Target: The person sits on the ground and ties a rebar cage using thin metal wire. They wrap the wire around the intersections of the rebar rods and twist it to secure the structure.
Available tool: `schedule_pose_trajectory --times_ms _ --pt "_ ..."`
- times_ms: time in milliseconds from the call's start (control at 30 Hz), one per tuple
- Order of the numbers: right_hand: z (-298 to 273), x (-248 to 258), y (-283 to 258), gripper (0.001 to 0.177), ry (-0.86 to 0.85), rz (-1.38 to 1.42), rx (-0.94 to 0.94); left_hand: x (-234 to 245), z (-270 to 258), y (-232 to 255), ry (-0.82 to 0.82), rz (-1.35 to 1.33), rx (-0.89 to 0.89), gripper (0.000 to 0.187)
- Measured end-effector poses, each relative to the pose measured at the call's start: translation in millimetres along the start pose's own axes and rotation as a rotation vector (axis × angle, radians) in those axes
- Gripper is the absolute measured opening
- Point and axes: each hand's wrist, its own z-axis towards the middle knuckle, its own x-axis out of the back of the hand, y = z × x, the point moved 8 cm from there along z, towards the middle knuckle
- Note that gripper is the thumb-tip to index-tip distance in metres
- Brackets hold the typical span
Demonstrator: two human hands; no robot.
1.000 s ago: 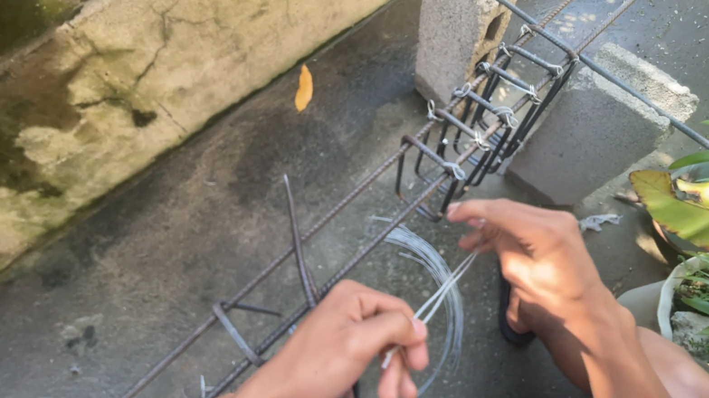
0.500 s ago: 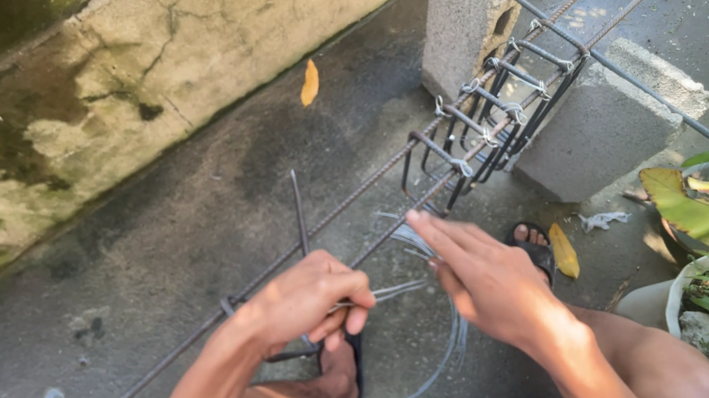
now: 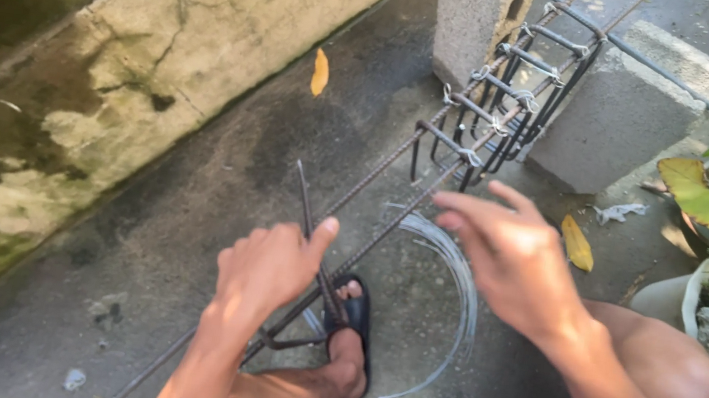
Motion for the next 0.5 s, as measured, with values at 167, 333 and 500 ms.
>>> schedule_pose_trajectory --times_ms 167,333,500 --pt "4 45 11 0.021 0.173 -0.001 -0.216 -63 30 -14 -0.115 0.038 -0.024 0.056" --pt "-6 60 27 0.023 0.27 0.168 -0.383 -34 28 15 0.228 -0.144 -0.234 0.033" --pt "-8 64 33 0.024 0.266 0.239 -0.386 -2 11 53 0.599 -0.268 -0.585 0.024"
